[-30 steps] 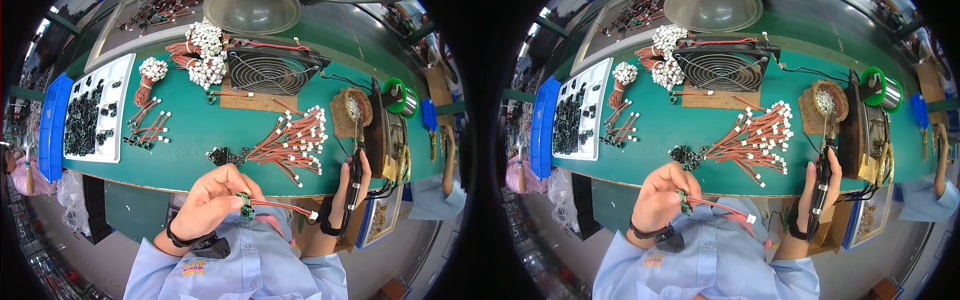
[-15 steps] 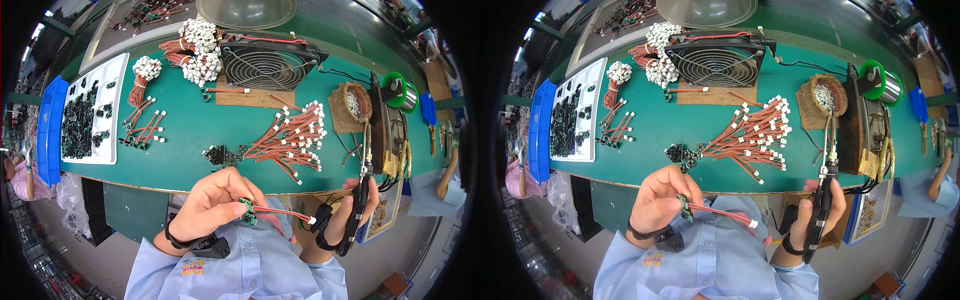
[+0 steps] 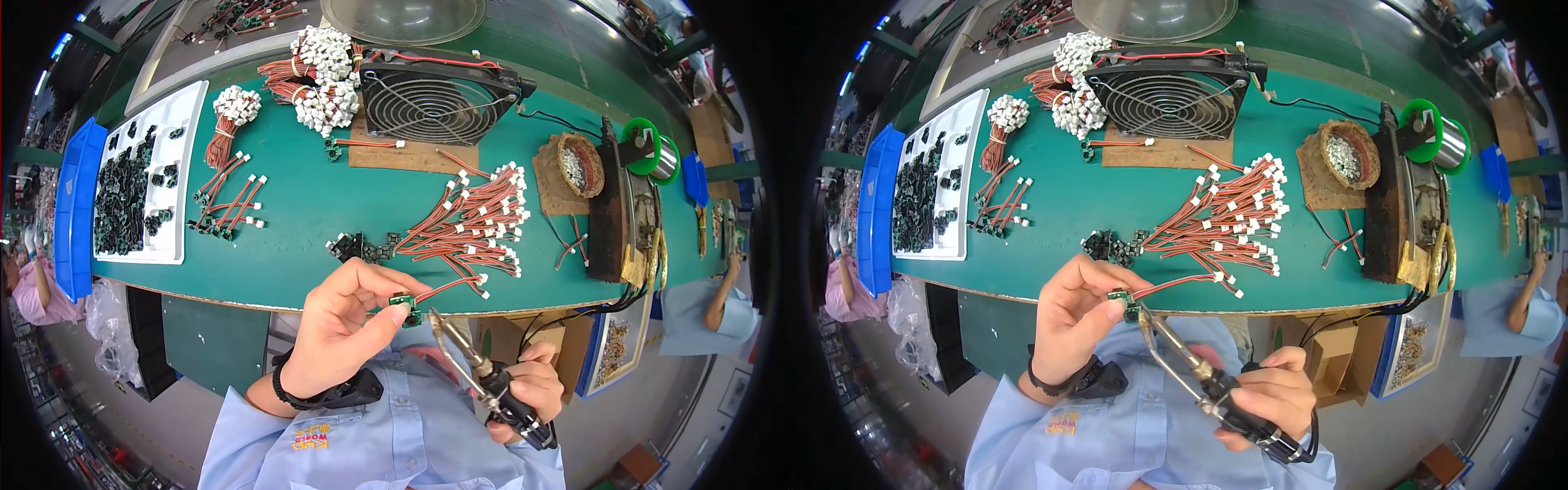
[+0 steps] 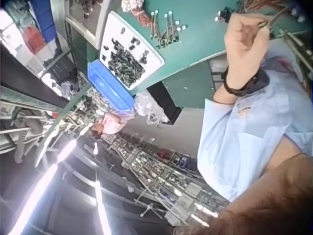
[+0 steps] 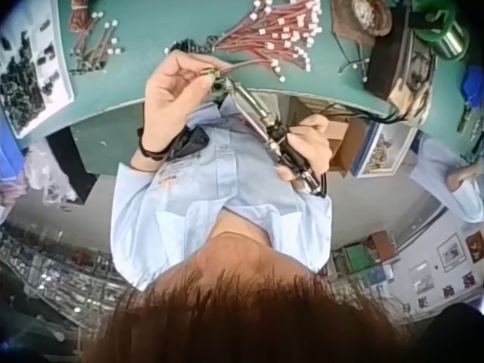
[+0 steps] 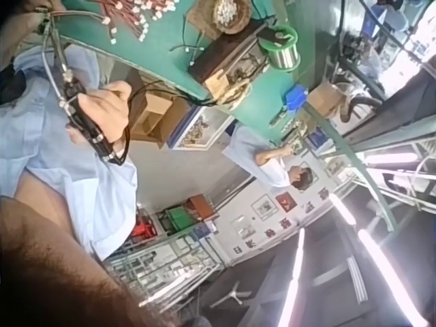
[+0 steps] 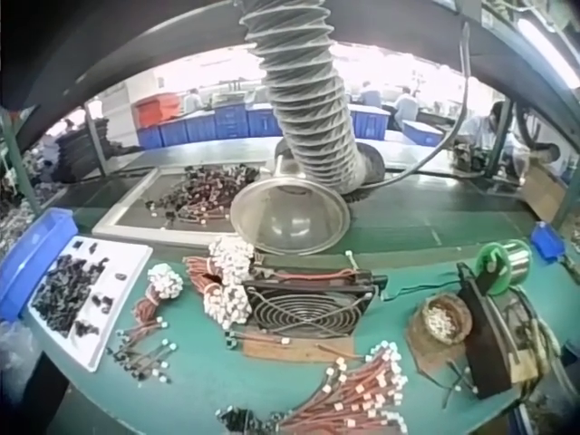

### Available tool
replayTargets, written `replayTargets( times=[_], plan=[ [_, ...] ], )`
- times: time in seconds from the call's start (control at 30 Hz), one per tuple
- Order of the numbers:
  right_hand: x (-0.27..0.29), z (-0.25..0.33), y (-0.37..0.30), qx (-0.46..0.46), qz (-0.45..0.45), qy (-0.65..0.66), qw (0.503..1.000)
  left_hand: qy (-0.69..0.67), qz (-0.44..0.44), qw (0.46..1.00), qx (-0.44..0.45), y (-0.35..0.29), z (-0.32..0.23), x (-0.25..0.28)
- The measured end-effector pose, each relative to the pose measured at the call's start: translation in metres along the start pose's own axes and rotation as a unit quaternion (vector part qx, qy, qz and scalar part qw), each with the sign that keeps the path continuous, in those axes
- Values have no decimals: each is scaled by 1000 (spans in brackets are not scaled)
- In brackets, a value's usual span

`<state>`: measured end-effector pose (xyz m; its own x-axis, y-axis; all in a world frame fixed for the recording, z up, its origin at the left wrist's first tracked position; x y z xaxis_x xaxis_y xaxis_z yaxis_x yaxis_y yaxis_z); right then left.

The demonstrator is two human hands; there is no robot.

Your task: Solder small wires onto electronic components at a workbench.

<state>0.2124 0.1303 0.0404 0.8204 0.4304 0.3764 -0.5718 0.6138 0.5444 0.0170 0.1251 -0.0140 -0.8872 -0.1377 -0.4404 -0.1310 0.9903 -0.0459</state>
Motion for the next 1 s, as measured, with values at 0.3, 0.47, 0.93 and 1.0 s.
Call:
replayTargets(
  times=[0.3,0.47,0.93,1.0],
  plan=[
    [-7,0,2,-6,13,-3,1000,17,-3,1000,-16,-2,-2,2],
    [-9,-2,3,-10,12,-6,1000,29,-1,999,-19,-2,-3,3],
    [-11,-6,3,-14,11,8,1000,25,-12,999,-19,-2,-2,4],
    [-11,-9,0,-23,2,21,1000,25,-15,999,-18,-2,-3,3]
  ],
)
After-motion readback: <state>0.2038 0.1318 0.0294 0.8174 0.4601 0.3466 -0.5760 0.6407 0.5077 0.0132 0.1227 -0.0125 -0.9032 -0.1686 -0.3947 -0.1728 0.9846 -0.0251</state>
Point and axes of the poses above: each hand's wrist, its own y-axis towards the middle knuckle, its own x-axis out of the back of the hand, z = x × y, the point moved 10 cm from there along y, towards the middle knuckle, and after that the axes turned 2 degrees about z, right-handed, at the moved point
